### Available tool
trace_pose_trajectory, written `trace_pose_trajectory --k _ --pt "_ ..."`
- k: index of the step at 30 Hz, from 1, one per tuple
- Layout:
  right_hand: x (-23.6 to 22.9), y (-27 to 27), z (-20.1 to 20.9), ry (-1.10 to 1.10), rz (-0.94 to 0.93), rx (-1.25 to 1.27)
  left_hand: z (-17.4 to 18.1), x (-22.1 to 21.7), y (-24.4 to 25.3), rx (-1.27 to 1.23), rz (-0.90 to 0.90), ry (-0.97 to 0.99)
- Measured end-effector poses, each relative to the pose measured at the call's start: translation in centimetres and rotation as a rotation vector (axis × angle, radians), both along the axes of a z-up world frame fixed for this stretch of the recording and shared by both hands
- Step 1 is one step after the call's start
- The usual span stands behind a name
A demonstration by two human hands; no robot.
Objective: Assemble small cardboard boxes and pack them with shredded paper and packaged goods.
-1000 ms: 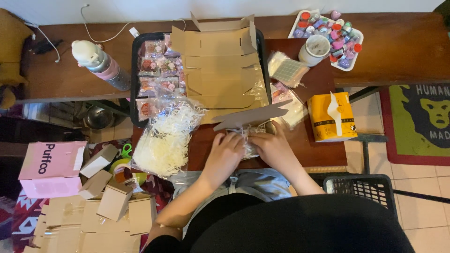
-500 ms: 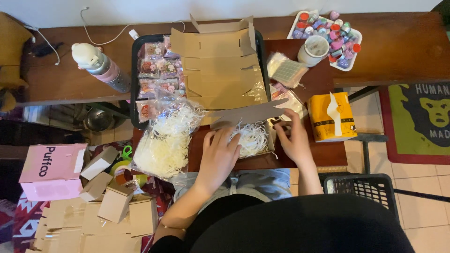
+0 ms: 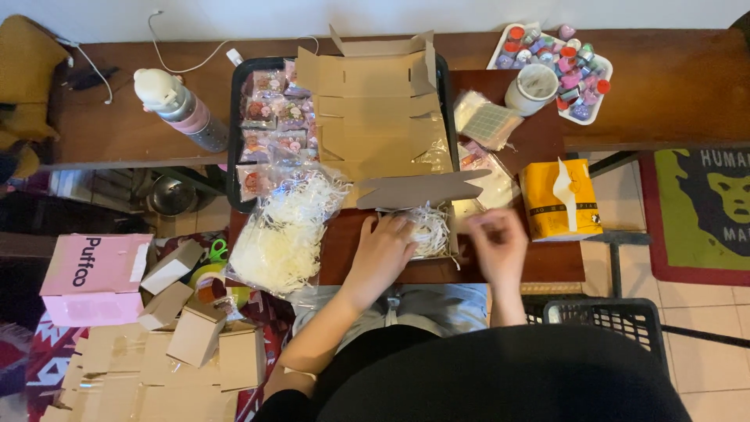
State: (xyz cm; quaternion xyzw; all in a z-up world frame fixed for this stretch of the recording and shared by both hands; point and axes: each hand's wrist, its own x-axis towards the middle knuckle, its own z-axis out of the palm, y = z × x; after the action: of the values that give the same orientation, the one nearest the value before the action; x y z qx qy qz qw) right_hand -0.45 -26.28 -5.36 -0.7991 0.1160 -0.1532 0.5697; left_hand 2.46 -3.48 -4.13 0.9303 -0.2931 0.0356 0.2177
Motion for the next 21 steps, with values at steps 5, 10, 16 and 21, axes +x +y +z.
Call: trace_pose_trajectory --k 5,10,16,21 --pt "-0.3 3.7 4.0 -0.145 0.270 -0.718 1.1 -0.7 1.0 -0.008 -0.015 -0.081" --pt "0.4 4.3 5.2 -0.174 0.446 -0.962 5.5 -0.8 7.5 -0.207 -0.084 -0.222" --pt "0.8 4.9 7.9 -0.226 0.425 -0.803 6.0 4.5 19.2 -0.186 0.418 -0.297" --pt "1.2 4.4 6.3 -0.293 0.472 -0.679 2.3 8.7 22.2 0.059 0.436 -0.079"
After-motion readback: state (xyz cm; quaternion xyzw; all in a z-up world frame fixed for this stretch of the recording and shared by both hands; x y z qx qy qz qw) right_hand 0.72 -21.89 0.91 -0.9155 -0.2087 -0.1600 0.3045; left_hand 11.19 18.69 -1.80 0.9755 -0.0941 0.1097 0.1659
